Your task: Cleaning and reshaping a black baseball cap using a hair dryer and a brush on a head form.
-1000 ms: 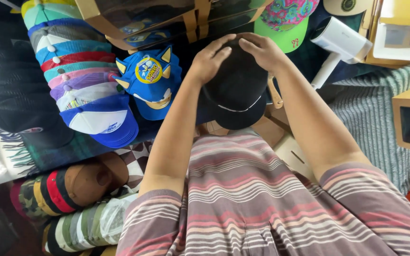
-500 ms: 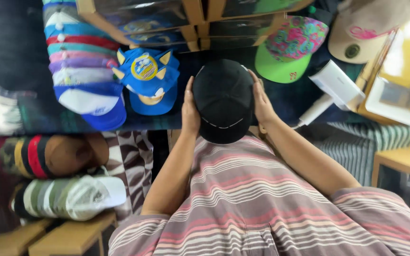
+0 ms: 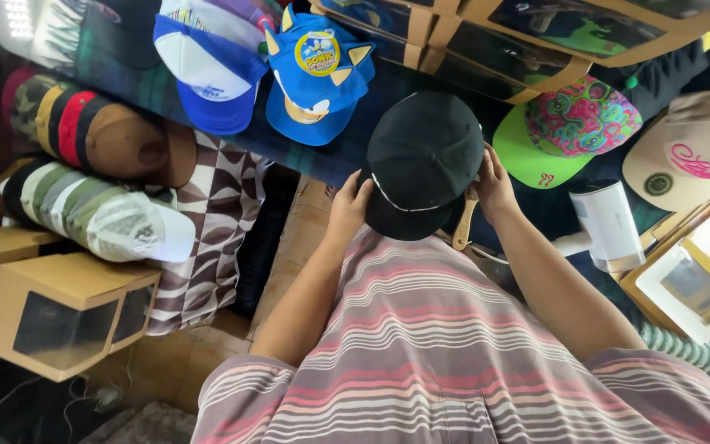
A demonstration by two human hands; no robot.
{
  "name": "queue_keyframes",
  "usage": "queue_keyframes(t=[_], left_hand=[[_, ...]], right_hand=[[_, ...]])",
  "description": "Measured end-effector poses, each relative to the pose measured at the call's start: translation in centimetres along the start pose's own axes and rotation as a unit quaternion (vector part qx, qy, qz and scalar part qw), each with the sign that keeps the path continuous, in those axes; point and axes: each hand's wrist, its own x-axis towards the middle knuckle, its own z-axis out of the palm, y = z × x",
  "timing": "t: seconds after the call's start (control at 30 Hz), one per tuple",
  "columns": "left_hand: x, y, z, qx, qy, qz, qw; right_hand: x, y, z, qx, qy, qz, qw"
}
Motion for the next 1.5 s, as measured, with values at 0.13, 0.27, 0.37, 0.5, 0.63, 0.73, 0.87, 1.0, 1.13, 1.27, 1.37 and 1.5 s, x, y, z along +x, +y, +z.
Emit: queue_keyframes(t=[0.13, 0.27, 0.37, 0.5, 0.63, 0.73, 0.87, 1.0, 1.13, 1.27, 1.37, 1.5], left_hand=[[2.1, -2.8, -0.4, -0.117, -0.017, 0.004, 0.993], [2.5, -4.0, 0.3, -0.251, -0.076, -0.067, 0.963], [1.9, -2.0, -0.3, -0.339, -0.127, -0.123, 0.924], [2.4, 0.2, -2.0, -0.349, -0.211, -0.193, 0.893], [3.6, -1.0, -3.2, -0.336, -0.275, -0.206, 0.877], [4.7, -3.4, -2.7, -0.343, -0.304, -0.186, 0.869], [6.4, -4.6, -2.5, -0.338, -0.339, -0.192, 0.857], [5.2, -4.2, -3.0, -0.353, -0.356, -0.205, 0.841], [4.8, -2.3, -4.4, -0.314, -0.374, -0.186, 0.853], [5.8, -2.1, -5.3, -0.269, -0.393, -0.174, 0.862], [4.7, -1.6, -6.1, -0.253, -0.379, -0.150, 0.877], [3.5, -2.6, -6.7, -0.265, -0.333, -0.157, 0.891]], right_hand=[[-3.3, 0.1, 0.3, 0.009, -0.015, 0.024, 1.000], [-8.8, -1.7, 3.3, 0.044, -0.030, 0.124, 0.991], [-10.3, -0.7, 5.1, 0.156, -0.054, 0.139, 0.977], [-10.1, 2.7, 5.6, 0.306, -0.054, 0.124, 0.942], [-10.6, 6.4, 6.3, 0.349, 0.004, 0.100, 0.932], [-11.2, 5.8, 8.5, 0.392, 0.058, 0.094, 0.913], [-11.2, 6.7, 10.6, 0.424, 0.105, 0.064, 0.897], [-12.4, 4.5, 13.9, 0.441, 0.191, 0.093, 0.872], [-10.6, 8.4, 12.3, 0.458, 0.222, 0.057, 0.859], [-12.2, 6.1, 12.5, 0.422, 0.229, 0.058, 0.875], [-12.9, 8.0, 10.2, 0.368, 0.160, 0.010, 0.916], [-13.2, 8.1, 8.2, 0.345, 0.090, 0.028, 0.934]])
